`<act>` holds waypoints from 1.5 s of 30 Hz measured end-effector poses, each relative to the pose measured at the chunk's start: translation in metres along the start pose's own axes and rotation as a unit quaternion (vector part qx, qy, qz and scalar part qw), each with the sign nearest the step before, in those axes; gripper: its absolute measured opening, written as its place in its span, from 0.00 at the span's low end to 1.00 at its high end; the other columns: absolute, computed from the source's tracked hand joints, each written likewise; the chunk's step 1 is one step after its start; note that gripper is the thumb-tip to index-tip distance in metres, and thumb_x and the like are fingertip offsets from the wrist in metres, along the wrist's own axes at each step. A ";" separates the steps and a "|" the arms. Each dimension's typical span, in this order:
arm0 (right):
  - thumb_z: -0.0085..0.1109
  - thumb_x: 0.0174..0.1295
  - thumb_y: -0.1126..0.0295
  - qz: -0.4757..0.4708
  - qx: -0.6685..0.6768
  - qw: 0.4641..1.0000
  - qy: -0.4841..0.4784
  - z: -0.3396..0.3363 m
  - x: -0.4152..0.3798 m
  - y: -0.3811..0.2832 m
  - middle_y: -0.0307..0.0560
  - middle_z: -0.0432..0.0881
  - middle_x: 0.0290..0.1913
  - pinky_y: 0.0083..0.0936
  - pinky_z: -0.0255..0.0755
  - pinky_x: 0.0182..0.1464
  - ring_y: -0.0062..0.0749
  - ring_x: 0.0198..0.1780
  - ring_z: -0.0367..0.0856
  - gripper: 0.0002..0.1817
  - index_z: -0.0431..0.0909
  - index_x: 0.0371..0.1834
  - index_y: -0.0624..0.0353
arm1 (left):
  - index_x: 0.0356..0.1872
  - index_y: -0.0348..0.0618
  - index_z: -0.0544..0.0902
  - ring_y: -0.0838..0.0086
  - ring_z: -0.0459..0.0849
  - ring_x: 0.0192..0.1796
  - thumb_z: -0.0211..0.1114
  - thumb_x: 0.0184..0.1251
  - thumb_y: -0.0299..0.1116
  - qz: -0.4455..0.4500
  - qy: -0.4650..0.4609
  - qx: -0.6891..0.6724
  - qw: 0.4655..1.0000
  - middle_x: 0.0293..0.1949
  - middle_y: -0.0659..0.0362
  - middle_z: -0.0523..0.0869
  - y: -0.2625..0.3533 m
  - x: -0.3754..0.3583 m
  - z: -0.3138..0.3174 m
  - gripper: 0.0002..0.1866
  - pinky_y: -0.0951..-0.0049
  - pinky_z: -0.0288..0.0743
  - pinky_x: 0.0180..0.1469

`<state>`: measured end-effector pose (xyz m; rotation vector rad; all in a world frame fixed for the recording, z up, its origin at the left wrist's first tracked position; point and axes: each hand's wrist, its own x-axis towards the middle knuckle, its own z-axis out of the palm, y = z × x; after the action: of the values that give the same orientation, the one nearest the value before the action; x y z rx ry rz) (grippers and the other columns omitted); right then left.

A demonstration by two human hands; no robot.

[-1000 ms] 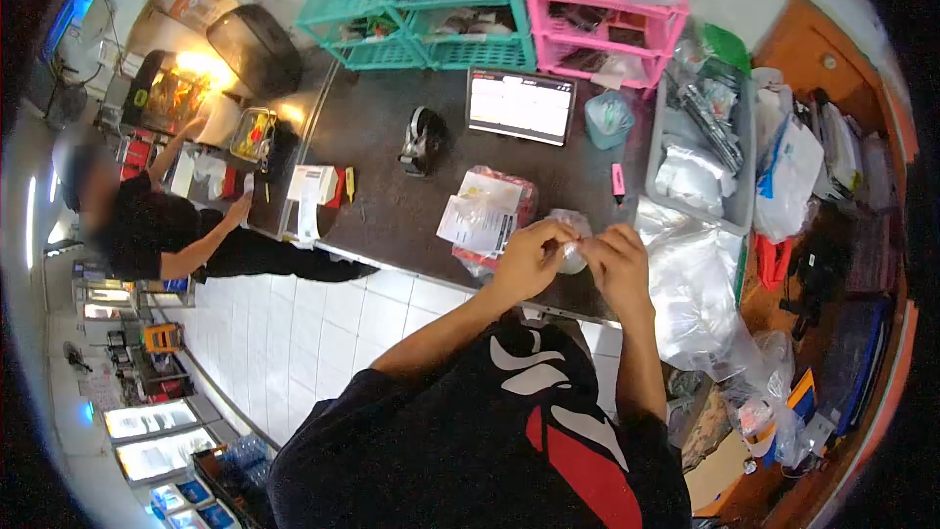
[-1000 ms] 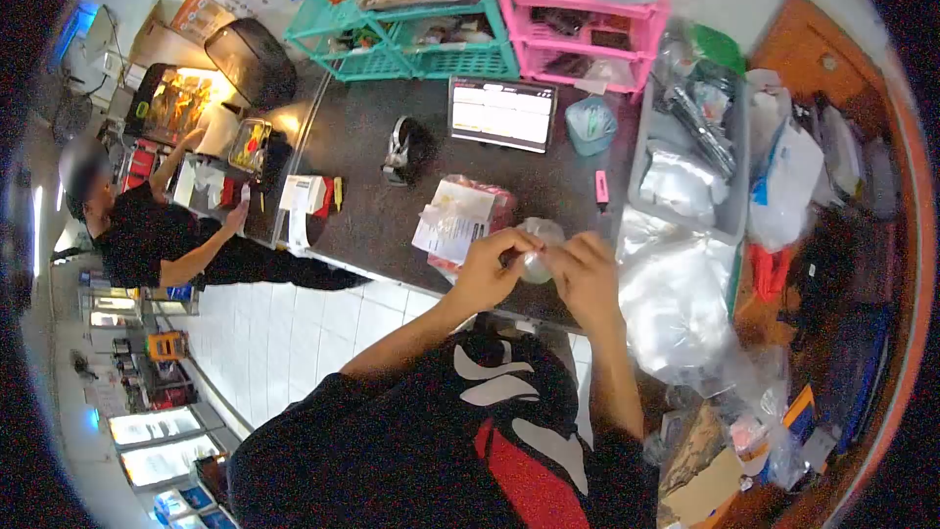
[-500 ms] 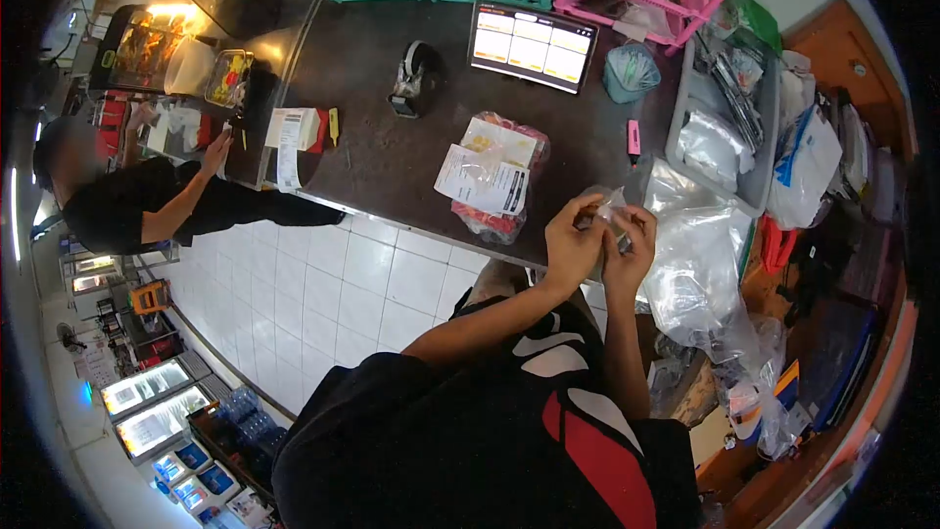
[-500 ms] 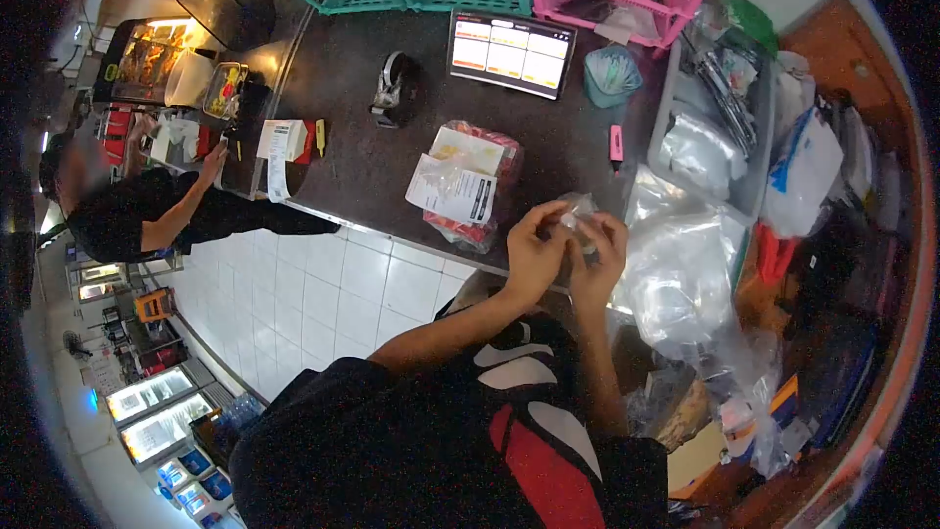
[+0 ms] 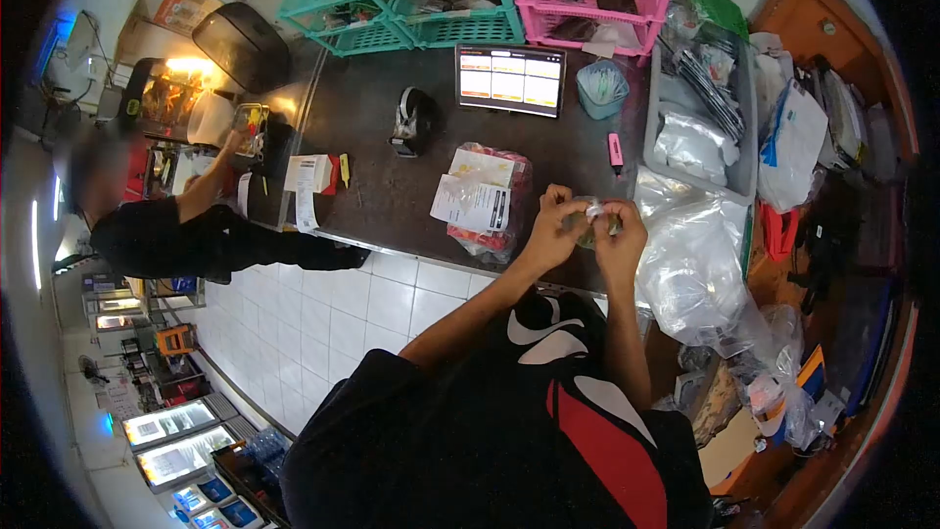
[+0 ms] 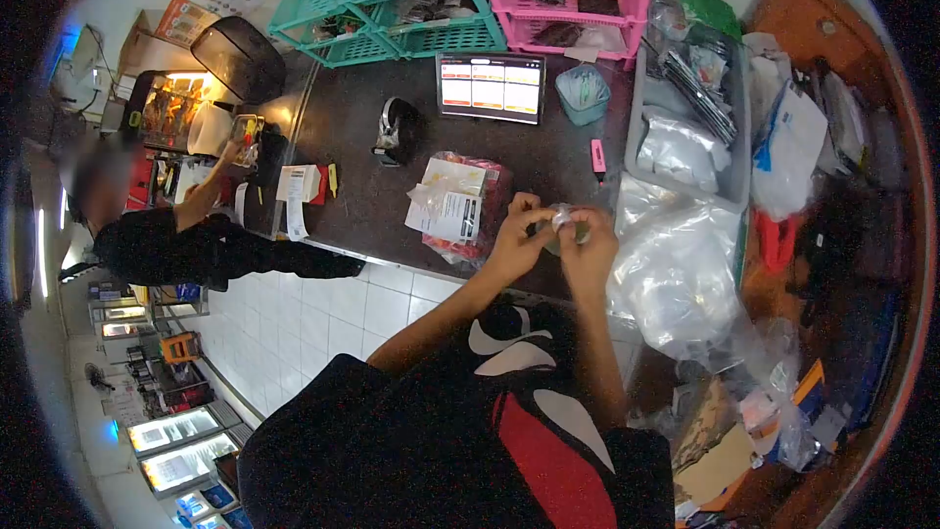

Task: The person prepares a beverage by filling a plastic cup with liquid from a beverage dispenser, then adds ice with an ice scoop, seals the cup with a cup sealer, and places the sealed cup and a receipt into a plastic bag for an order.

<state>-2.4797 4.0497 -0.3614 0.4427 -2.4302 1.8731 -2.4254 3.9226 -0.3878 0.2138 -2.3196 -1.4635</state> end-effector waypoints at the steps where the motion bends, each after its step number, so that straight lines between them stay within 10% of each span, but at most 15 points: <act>1: 0.62 0.50 0.78 0.009 0.006 1.000 -0.016 -0.002 0.000 0.004 0.53 0.82 0.41 0.34 0.73 0.49 0.45 0.46 0.80 0.05 0.78 0.31 0.62 | 0.42 0.40 0.84 0.73 0.71 0.48 0.66 0.59 0.22 -0.005 -0.043 -0.047 0.998 0.46 0.59 0.73 -0.004 0.002 -0.004 0.10 0.78 0.67 0.44; 9: 0.64 0.48 0.78 -0.044 -0.004 0.998 -0.053 -0.012 0.008 0.023 0.53 0.78 0.49 0.35 0.70 0.55 0.47 0.51 0.77 0.07 0.81 0.31 0.59 | 0.42 0.39 0.79 0.76 0.77 0.50 0.67 0.57 0.19 -0.117 -0.058 -0.280 0.951 0.48 0.60 0.77 -0.016 0.010 0.001 0.12 0.74 0.70 0.52; 15: 0.65 0.48 0.78 -0.041 -0.037 0.996 -0.074 -0.019 0.017 0.031 0.52 0.76 0.47 0.37 0.69 0.55 0.48 0.52 0.74 0.07 0.81 0.31 0.59 | 0.44 0.39 0.76 0.77 0.80 0.48 0.68 0.56 0.20 0.037 -0.136 -0.046 0.989 0.42 0.61 0.79 0.017 0.032 -0.017 0.15 0.77 0.74 0.48; 16: 0.65 0.48 0.78 -0.041 -0.032 0.994 -0.096 -0.022 0.018 0.033 0.52 0.76 0.47 0.37 0.69 0.55 0.48 0.52 0.74 0.07 0.81 0.31 0.59 | 0.43 0.39 0.76 0.78 0.80 0.47 0.68 0.56 0.21 -0.174 -0.190 -0.253 0.933 0.42 0.61 0.79 0.017 0.031 -0.018 0.14 0.79 0.75 0.47; 17: 0.65 0.48 0.78 -0.046 -0.035 0.994 -0.091 -0.023 0.017 0.033 0.52 0.76 0.45 0.36 0.70 0.53 0.47 0.51 0.75 0.07 0.81 0.32 0.59 | 0.42 0.39 0.77 0.78 0.81 0.47 0.68 0.56 0.20 -0.164 -0.188 -0.244 0.937 0.42 0.60 0.80 0.017 0.032 -0.017 0.13 0.78 0.76 0.46; 28: 0.62 0.52 0.82 -0.078 -0.012 0.996 -0.041 -0.021 0.003 0.002 0.51 0.79 0.34 0.27 0.72 0.37 0.37 0.32 0.77 0.12 0.82 0.40 0.63 | 0.45 0.33 0.77 0.65 0.88 0.46 0.69 0.60 0.27 -0.044 -0.045 -0.008 0.998 0.39 0.50 0.86 0.041 0.022 -0.002 0.15 0.71 0.79 0.45; 35: 0.60 0.59 0.80 -0.072 -0.013 0.996 -0.043 -0.016 -0.005 -0.004 0.48 0.80 0.33 0.23 0.71 0.37 0.30 0.33 0.77 0.04 0.81 0.36 0.64 | 0.44 0.38 0.76 0.62 0.88 0.44 0.70 0.57 0.28 -0.166 0.027 -0.091 0.981 0.38 0.48 0.85 0.059 0.014 -0.003 0.15 0.68 0.80 0.42; 45: 0.57 0.63 0.78 -0.075 -0.047 0.995 -0.043 -0.015 -0.012 0.005 0.47 0.82 0.32 0.23 0.74 0.38 0.25 0.34 0.80 0.02 0.78 0.35 0.66 | 0.33 0.42 0.85 0.54 0.83 0.37 0.66 0.54 0.31 0.065 -0.010 -0.017 0.998 0.36 0.49 0.85 0.003 0.015 0.003 0.07 0.62 0.76 0.43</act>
<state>-2.4720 4.0675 -0.3644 0.6937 -2.4471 1.7073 -2.4397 3.9217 -0.3830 0.0372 -2.2754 -1.4461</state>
